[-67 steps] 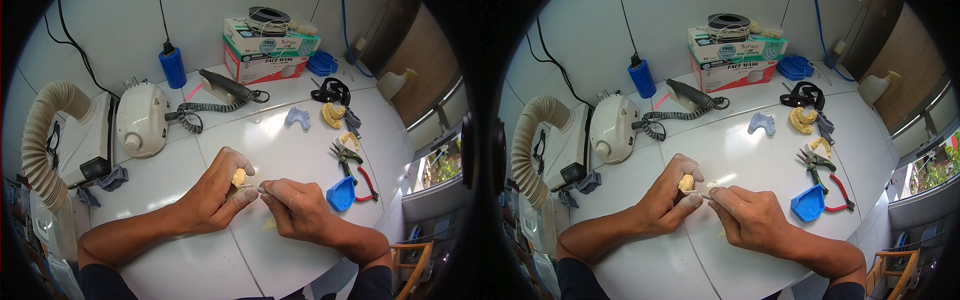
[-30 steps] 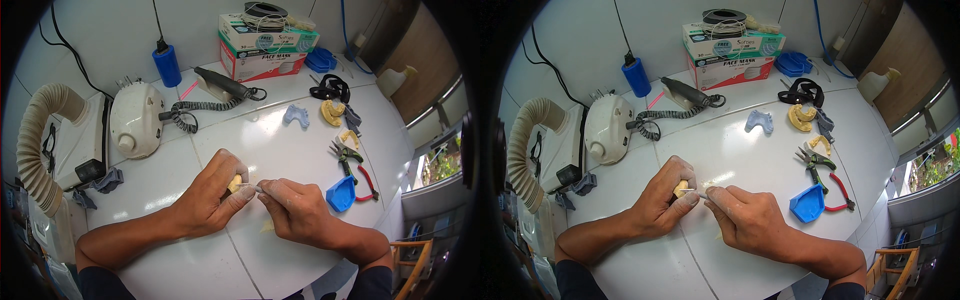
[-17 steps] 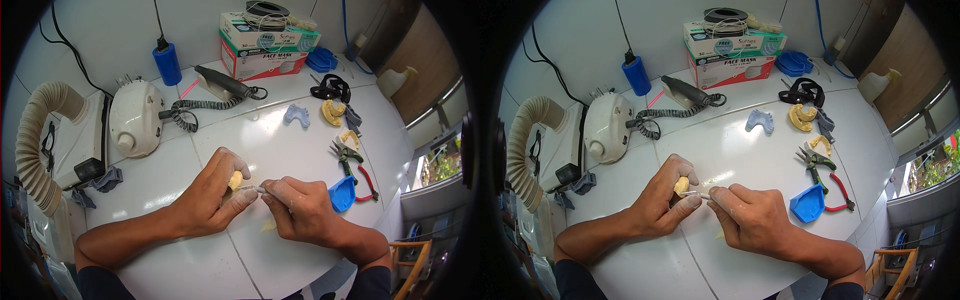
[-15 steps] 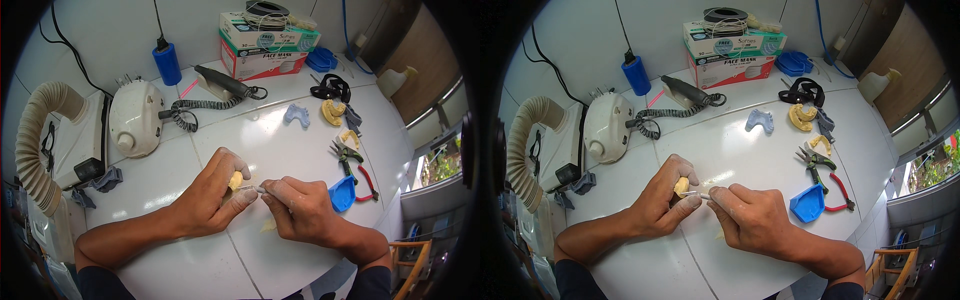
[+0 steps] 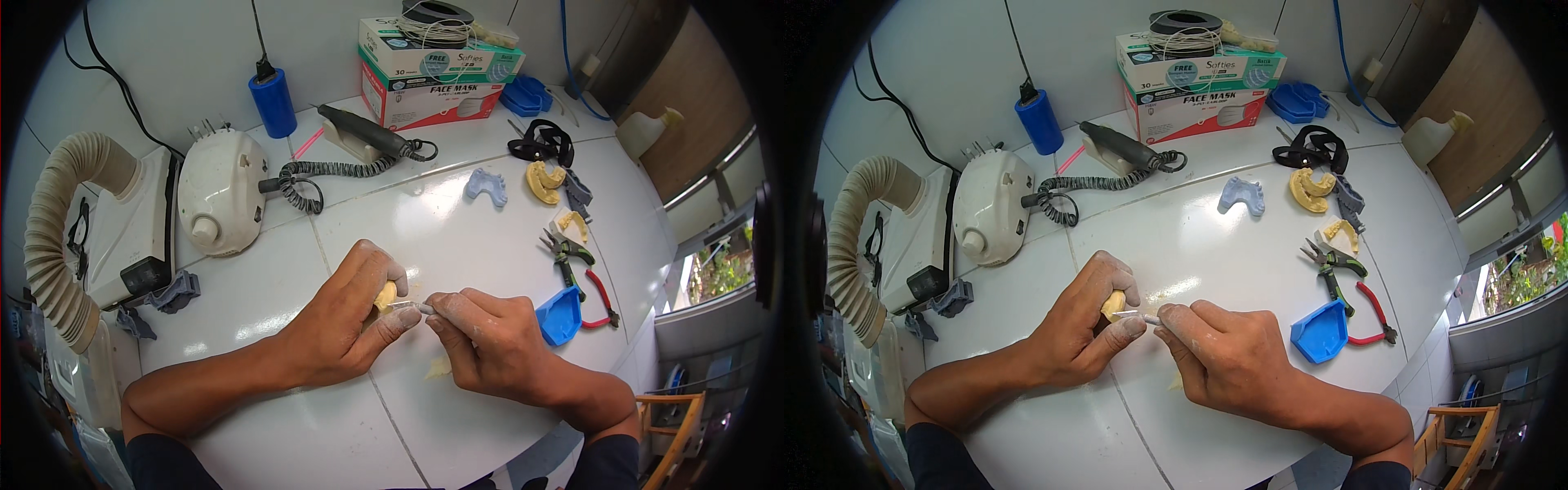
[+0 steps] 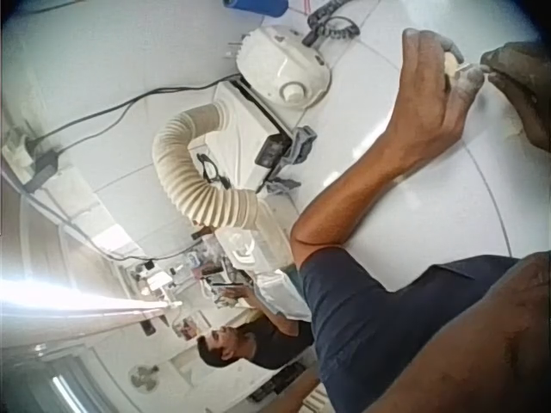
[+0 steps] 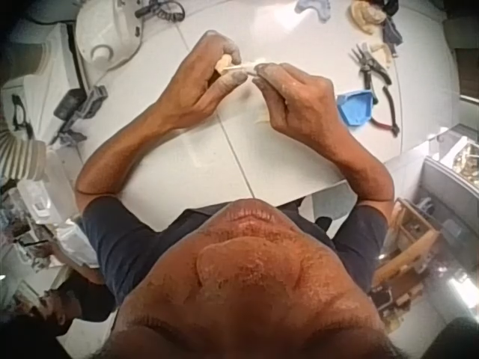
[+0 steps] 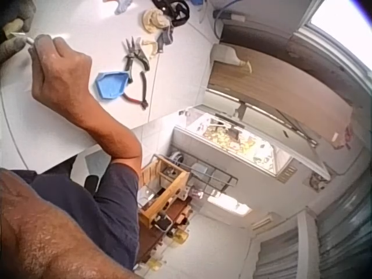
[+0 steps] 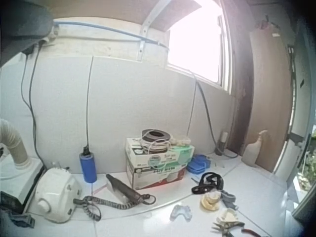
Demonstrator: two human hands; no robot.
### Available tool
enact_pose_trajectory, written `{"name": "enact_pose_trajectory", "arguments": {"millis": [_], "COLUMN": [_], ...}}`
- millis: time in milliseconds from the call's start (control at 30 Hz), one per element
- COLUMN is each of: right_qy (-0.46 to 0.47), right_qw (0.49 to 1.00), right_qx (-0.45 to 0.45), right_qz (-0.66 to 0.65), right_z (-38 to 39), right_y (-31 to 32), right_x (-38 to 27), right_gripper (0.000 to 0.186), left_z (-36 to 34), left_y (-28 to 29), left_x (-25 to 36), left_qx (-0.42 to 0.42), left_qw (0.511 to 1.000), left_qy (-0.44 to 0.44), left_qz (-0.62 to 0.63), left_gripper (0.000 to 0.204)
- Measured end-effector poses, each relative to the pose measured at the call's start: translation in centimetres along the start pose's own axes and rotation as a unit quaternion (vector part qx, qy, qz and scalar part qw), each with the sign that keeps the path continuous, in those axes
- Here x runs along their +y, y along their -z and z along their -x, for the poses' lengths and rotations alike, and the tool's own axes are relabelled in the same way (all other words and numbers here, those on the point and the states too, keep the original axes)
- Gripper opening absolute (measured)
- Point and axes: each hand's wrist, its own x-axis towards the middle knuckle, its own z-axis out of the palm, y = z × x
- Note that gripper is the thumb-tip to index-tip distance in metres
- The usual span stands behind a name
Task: Trimming a yellow dental plaster model using a hand carving tool at a laboratory bench.
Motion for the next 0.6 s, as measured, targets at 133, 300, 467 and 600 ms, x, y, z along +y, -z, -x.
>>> {"name": "enact_pose_trajectory", "arguments": {"millis": [133,300,467,600], "right_qy": [-0.003,-0.013,-0.009,-0.005], "right_qw": [1.0,0.999,0.997,0.996], "right_qx": [0.02,0.023,0.014,0.02], "right_qz": [-0.015,-0.039,-0.077,-0.087], "right_z": [-0.11,0.03,0.1,0.01], "right_y": [-0.3,-0.49,-0.65,-0.75], "right_x": [-0.16,-0.16,-0.18,-0.28], "right_gripper": [0.015,0.015,0.014,0.014], "left_z": [-0.06,-0.02,0.0,0.04], "left_y": [0.03,0.08,0.09,-0.03], "left_x": [0.1,-0.17,-0.47,-0.78], "left_qx": [0.005,0.007,0.002,0.005], "left_qw": [1.0,1.0,1.0,1.0], "left_qy": [0.014,-0.003,-0.001,-0.015], "left_qz": [-0.002,-0.006,0.018,0.026], "left_gripper": [0.023,0.025,0.03,0.029]}}
